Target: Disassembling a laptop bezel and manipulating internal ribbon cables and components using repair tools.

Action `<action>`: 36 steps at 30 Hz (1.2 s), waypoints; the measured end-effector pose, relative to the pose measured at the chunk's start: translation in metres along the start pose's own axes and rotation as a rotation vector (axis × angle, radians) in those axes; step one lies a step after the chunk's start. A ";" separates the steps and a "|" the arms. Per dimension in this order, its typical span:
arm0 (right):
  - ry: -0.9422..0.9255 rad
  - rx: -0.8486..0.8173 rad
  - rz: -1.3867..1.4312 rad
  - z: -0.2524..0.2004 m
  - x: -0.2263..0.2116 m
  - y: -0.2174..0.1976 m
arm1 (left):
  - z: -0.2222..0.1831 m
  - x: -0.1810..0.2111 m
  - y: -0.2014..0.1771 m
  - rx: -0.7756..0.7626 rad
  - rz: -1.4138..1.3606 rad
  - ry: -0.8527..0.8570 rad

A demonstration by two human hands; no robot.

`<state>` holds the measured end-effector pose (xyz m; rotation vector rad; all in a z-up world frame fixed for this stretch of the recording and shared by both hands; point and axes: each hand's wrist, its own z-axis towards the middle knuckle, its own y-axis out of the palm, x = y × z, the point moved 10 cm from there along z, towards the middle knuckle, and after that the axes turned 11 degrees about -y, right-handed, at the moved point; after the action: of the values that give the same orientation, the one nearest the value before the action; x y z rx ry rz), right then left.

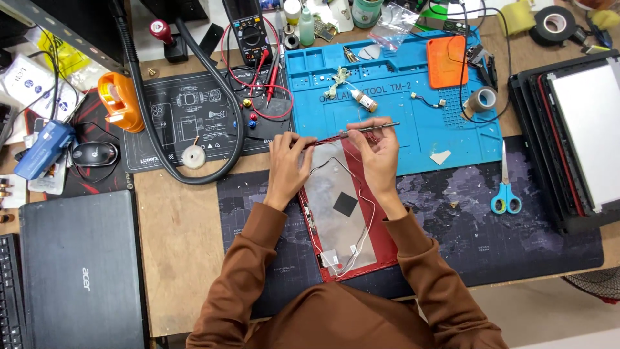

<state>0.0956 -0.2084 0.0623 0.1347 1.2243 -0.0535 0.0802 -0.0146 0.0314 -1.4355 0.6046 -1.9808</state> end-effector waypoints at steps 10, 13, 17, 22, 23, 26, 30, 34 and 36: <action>-0.214 -0.091 -0.313 -0.008 -0.014 0.012 | 0.001 0.001 -0.004 0.008 -0.070 -0.010; -0.236 -0.107 -0.326 -0.008 -0.016 0.013 | 0.000 0.000 -0.004 0.007 -0.089 -0.018; -0.261 -0.120 -0.332 -0.007 -0.017 0.015 | 0.001 -0.001 -0.004 0.017 -0.089 -0.014; -0.266 -0.114 -0.316 -0.007 -0.017 0.016 | 0.001 -0.001 -0.005 0.005 -0.112 -0.019; -0.266 -0.117 -0.324 -0.007 -0.017 0.016 | 0.001 -0.001 -0.005 0.005 -0.116 -0.020; -0.265 -0.119 -0.321 -0.007 -0.020 0.016 | 0.001 -0.002 -0.005 0.009 -0.121 -0.020; -0.273 -0.099 -0.289 -0.005 -0.021 0.012 | 0.000 -0.004 -0.005 0.018 -0.148 -0.028; -0.272 -0.107 -0.261 -0.004 -0.023 0.015 | 0.000 -0.011 -0.004 0.024 -0.205 -0.041; -0.279 -0.134 -0.270 -0.004 -0.021 0.016 | 0.000 -0.015 -0.006 0.037 -0.278 -0.078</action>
<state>0.0868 -0.1928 0.0820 -0.1520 0.9573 -0.2179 0.0824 0.0006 0.0258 -1.6383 0.3462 -2.1211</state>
